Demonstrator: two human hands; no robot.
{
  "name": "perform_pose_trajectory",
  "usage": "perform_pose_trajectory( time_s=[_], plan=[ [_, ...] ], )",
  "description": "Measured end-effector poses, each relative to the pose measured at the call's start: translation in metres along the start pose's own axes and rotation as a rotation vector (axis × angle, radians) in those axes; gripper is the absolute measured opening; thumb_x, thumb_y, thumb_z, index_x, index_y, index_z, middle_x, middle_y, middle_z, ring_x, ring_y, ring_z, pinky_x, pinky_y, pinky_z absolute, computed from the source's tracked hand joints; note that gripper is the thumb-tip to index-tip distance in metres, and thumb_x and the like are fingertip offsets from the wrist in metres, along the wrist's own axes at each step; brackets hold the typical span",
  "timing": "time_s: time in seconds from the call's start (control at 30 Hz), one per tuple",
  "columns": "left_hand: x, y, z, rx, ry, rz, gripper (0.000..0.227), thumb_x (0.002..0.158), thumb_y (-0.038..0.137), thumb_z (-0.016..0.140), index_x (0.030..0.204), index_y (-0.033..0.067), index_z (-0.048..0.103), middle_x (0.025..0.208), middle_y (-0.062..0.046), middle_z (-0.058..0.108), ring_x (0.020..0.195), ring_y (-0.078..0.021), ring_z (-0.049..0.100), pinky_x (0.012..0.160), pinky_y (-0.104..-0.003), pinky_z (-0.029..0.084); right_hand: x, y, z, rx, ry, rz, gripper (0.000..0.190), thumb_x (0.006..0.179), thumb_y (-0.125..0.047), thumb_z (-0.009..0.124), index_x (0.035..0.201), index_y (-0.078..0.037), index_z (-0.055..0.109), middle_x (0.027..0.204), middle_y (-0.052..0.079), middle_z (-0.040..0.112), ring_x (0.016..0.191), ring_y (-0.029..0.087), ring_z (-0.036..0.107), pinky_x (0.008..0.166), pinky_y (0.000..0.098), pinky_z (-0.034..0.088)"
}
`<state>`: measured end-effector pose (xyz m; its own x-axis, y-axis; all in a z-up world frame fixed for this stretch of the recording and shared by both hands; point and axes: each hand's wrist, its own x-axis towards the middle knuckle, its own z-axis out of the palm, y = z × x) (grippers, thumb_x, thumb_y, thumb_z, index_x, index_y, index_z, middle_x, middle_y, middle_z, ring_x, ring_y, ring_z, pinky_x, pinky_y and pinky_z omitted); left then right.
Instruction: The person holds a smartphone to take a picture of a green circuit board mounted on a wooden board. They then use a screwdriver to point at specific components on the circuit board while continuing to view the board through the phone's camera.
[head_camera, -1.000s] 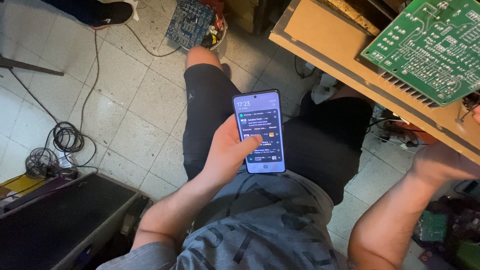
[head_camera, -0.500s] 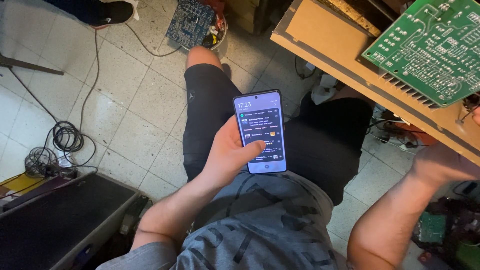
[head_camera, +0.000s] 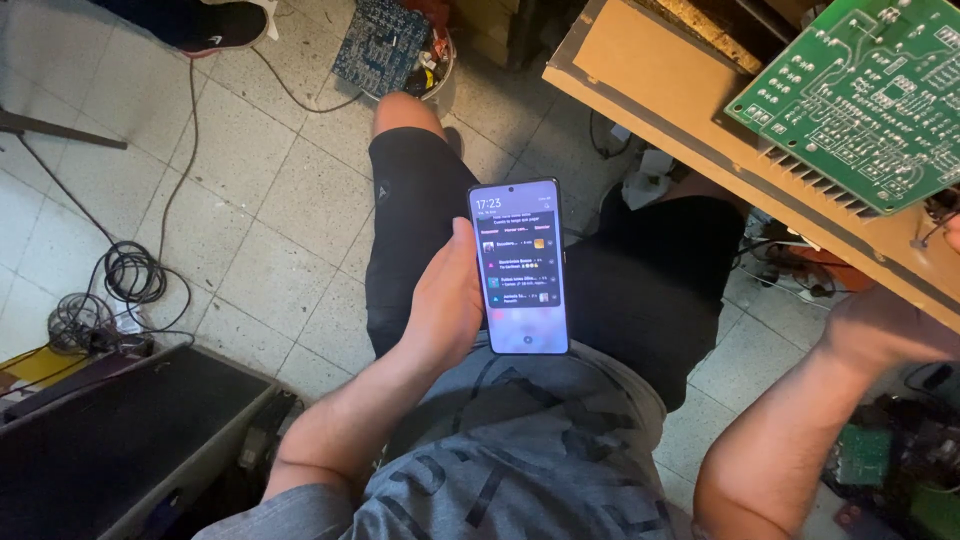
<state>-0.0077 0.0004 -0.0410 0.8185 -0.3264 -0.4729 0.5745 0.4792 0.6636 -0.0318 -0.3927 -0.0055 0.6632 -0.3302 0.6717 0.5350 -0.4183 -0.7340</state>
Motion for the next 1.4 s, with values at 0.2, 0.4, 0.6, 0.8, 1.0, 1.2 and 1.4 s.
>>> perform_pose_trajectory(
  time_s=[0.2,0.4,0.6,0.8,1.0,1.2,1.4],
  plan=[
    [-0.007,0.028,0.024,-0.114,-0.101,0.021,0.068,0.104,0.014,0.066,0.159,-0.0106,0.035,0.125,-0.023,0.068,0.114,-0.0327,0.078,0.090,-0.048,0.070,0.001,-0.001,0.002,0.002,0.002,-0.006,0.043,0.122,-0.044,0.046,0.115,-0.002,0.045,0.113,0.028,0.054,0.109,0.047,0.062,0.107,0.0592,0.055],
    [-0.007,0.011,0.012,-0.114,-0.237,0.056,0.094,0.077,-0.015,0.081,0.161,-0.0074,0.039,0.129,-0.023,0.070,0.118,-0.0294,0.076,0.097,-0.047,0.068,0.001,-0.005,0.005,0.000,0.003,-0.009,0.042,0.122,-0.044,0.046,0.114,-0.002,0.044,0.112,0.028,0.054,0.109,0.047,0.062,0.107,0.0594,0.055],
    [-0.008,0.013,0.012,-0.002,-0.216,0.011,0.075,0.082,-0.015,0.073,0.152,-0.0065,0.048,0.120,-0.020,0.073,0.108,-0.0266,0.077,0.089,-0.044,0.069,0.003,-0.006,0.006,-0.002,0.005,-0.014,0.042,0.122,-0.043,0.046,0.114,-0.002,0.044,0.112,0.028,0.054,0.108,0.047,0.062,0.106,0.0595,0.055],
    [-0.017,0.011,0.018,-0.005,-0.085,-0.121,0.067,0.118,0.030,0.046,0.170,-0.0078,0.026,0.153,-0.030,0.056,0.143,-0.0415,0.060,0.116,-0.053,0.053,0.003,-0.007,0.008,0.001,0.009,-0.021,0.041,0.122,-0.042,0.046,0.113,-0.002,0.044,0.111,0.028,0.054,0.107,0.047,0.063,0.106,0.0597,0.056],
    [-0.011,0.003,0.011,-0.056,-0.113,-0.091,0.081,0.109,0.024,0.064,0.173,-0.0004,0.021,0.165,-0.029,0.045,0.146,-0.0434,0.058,0.113,-0.057,0.056,0.005,-0.007,0.008,0.005,0.015,-0.028,0.041,0.122,-0.042,0.046,0.113,-0.002,0.043,0.110,0.029,0.054,0.106,0.048,0.063,0.105,0.0599,0.056],
    [-0.011,-0.005,0.002,-0.031,-0.117,-0.095,0.074,0.111,0.020,0.053,0.173,-0.0009,0.018,0.171,-0.030,0.036,0.155,-0.0464,0.048,0.122,-0.059,0.046,0.006,-0.008,0.010,0.009,0.020,-0.037,0.040,0.122,-0.041,0.047,0.113,-0.002,0.043,0.109,0.029,0.054,0.105,0.048,0.063,0.105,0.0601,0.056],
    [-0.010,-0.005,0.002,0.020,-0.100,-0.104,0.071,0.109,0.016,0.049,0.173,-0.0014,0.023,0.171,-0.031,0.038,0.156,-0.0480,0.047,0.123,-0.060,0.044,0.005,-0.009,0.011,0.012,0.027,-0.044,0.039,0.122,-0.040,0.047,0.112,-0.002,0.043,0.109,0.029,0.054,0.104,0.048,0.063,0.104,0.0603,0.056]
  ],
)
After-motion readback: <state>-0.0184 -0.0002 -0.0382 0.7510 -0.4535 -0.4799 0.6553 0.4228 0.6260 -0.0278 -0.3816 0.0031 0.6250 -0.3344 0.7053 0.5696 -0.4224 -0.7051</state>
